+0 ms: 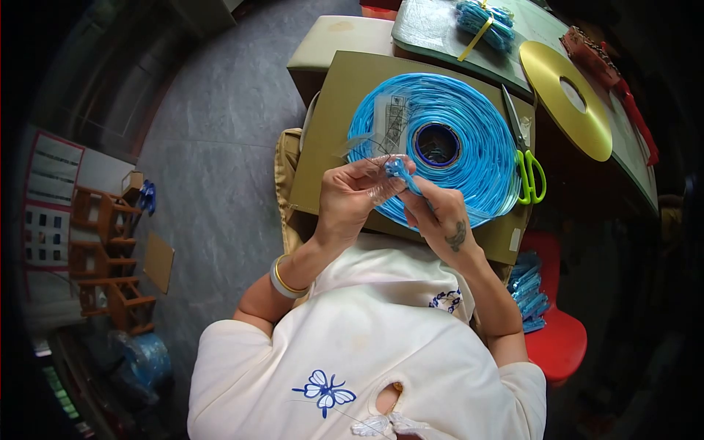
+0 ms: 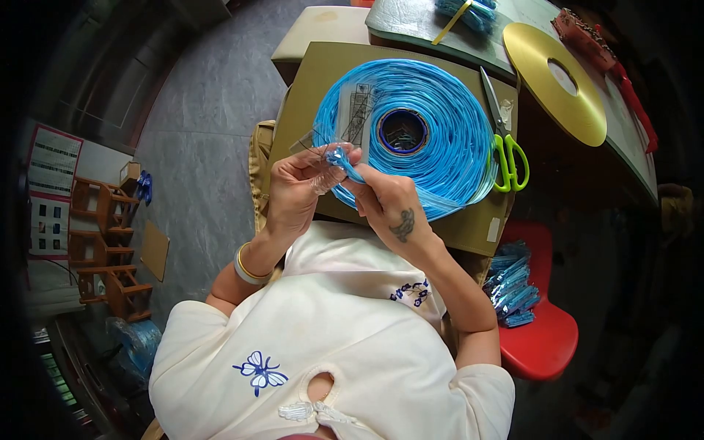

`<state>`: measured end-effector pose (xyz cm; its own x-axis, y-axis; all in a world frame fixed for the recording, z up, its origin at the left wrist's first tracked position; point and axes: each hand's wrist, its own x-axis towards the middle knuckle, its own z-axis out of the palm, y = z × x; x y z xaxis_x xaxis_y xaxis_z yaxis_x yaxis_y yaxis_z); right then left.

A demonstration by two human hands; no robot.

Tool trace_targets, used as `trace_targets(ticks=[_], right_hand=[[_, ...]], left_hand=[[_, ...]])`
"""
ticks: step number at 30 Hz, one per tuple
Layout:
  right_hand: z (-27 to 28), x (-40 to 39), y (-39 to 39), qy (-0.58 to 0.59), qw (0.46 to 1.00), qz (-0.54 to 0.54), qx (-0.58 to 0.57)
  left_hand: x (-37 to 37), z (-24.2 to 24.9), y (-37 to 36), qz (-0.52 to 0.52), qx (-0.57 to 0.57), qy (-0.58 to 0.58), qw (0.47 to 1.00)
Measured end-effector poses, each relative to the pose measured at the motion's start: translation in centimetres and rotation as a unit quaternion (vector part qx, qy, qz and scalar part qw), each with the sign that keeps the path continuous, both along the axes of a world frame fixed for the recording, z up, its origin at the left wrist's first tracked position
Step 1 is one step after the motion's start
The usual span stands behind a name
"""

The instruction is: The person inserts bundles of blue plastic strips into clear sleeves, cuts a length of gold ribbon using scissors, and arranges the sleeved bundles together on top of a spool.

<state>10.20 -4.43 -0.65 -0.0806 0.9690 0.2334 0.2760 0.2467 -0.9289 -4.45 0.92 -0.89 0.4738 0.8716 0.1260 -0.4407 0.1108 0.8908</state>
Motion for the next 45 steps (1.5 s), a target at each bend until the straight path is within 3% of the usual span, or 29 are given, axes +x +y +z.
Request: trace_targets(ticks=[6, 11, 16, 18, 20, 21, 26, 30, 31, 35, 41, 43, 45], right_hand=[[0.5, 0.3, -0.1, -0.006, 0.998, 0.002, -0.064], [0.2, -0.2, -0.2, -0.133, 0.989, -0.053, 0.036], [1.8, 0.6, -0.4, -0.166, 0.986, -0.033, 0.008], [2.5, 1.1, -0.3, 0.009, 0.986, -0.010, -0.165], [2.8, 1.2, -0.1, 0.183, 0.927, 0.015, -0.328], [2.7, 1.1, -0.1, 0.181, 0.927, 0.016, -0.329], [1.7, 0.5, -0.1, 0.107, 0.971, -0.015, -0.216], [0.9, 0.3, -0.1, -0.132, 0.987, -0.059, -0.067], [1.0, 0.3, -0.1, -0.134, 0.987, -0.057, -0.068], [2.2, 0.3, 0.2, 0.061, 0.978, -0.008, -0.200], [1.8, -0.4, 0.1, 0.066, 0.974, -0.025, -0.214], [0.7, -0.6, 0.0, -0.083, 0.992, -0.037, -0.083], [0.1, -0.7, 0.0, -0.226, 0.971, -0.047, 0.054]], left_hand=[[0.1, -0.2, 0.0, -0.022, -0.022, 0.001, 1.000], [0.5, -0.4, -0.3, 0.024, -0.044, 0.003, 0.999], [0.6, -0.4, -0.1, -0.005, -0.065, -0.015, 0.998], [0.2, -0.1, 0.2, -0.044, -0.049, 0.013, 0.998], [-0.1, 0.1, 0.4, -0.081, -0.032, 0.041, 0.995], [-0.2, 0.0, 0.4, -0.079, -0.033, 0.040, 0.996], [0.4, -0.3, 0.3, -0.073, -0.081, 0.033, 0.993], [0.6, -0.9, 0.2, -0.061, -0.096, 0.043, 0.993], [0.6, -0.8, 0.2, -0.059, -0.096, 0.040, 0.993], [0.2, 0.2, 0.4, -0.097, -0.165, -0.020, 0.981], [-0.2, -0.5, 0.6, -0.042, -0.093, 0.032, 0.994], [0.0, -0.9, 0.5, -0.018, -0.074, 0.033, 0.997], [0.2, -1.2, 0.4, 0.006, -0.053, 0.036, 0.998]])
